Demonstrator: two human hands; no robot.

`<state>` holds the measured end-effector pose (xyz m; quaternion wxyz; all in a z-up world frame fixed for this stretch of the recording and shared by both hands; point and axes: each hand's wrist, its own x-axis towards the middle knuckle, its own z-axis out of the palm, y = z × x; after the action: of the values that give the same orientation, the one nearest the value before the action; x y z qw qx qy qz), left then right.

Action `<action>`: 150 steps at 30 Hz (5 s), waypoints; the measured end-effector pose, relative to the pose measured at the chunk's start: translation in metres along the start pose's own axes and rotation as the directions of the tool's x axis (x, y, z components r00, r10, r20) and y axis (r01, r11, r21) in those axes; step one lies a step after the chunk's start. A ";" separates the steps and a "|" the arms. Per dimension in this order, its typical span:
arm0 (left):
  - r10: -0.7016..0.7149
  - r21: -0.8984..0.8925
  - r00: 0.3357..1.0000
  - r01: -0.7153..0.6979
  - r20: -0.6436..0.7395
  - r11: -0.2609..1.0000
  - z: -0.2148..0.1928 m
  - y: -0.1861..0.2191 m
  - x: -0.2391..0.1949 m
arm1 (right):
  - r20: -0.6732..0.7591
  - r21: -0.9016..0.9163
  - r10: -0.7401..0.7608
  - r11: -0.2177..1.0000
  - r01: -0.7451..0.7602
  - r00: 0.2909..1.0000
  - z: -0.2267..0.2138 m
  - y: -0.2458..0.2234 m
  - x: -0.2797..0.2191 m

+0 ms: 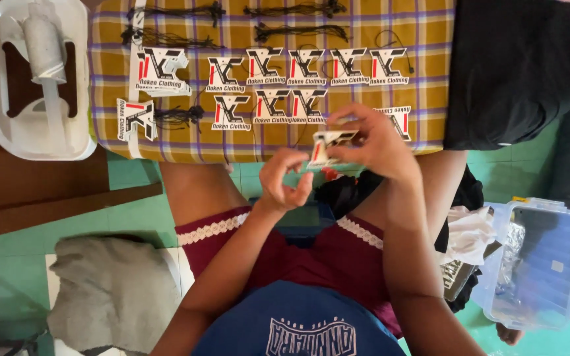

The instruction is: The person sits on a low stool and assembles keychains by threading black cords through small rectangular tags. They pick up a tag and a cord, thread the cord through the tag's hole, and tie a knot to secure it. The person repeats this process for multiple tags and cords laid out on a checkered surface.

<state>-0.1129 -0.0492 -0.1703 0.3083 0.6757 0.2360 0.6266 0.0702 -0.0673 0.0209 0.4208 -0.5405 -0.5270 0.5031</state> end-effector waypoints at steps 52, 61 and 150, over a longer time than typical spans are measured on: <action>-0.486 -0.296 0.867 0.496 0.113 0.816 -0.037 0.030 0.068 | -0.288 0.711 -0.291 0.573 0.408 0.912 0.051 0.111 -0.011; -0.536 -0.315 0.826 0.563 0.176 0.764 -0.032 0.045 0.077 | -0.309 -0.095 -0.404 0.914 0.395 0.861 0.067 0.061 -0.011; -0.353 -0.397 0.905 0.421 0.235 0.815 -0.056 0.028 0.080 | -0.314 0.528 0.053 0.839 0.128 0.948 0.067 0.135 -0.007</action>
<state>-0.1618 -0.0059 -0.0928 0.5907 0.5715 0.1973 0.5344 0.0237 -0.0916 -0.1207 0.6450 -0.4624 -0.2993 0.5298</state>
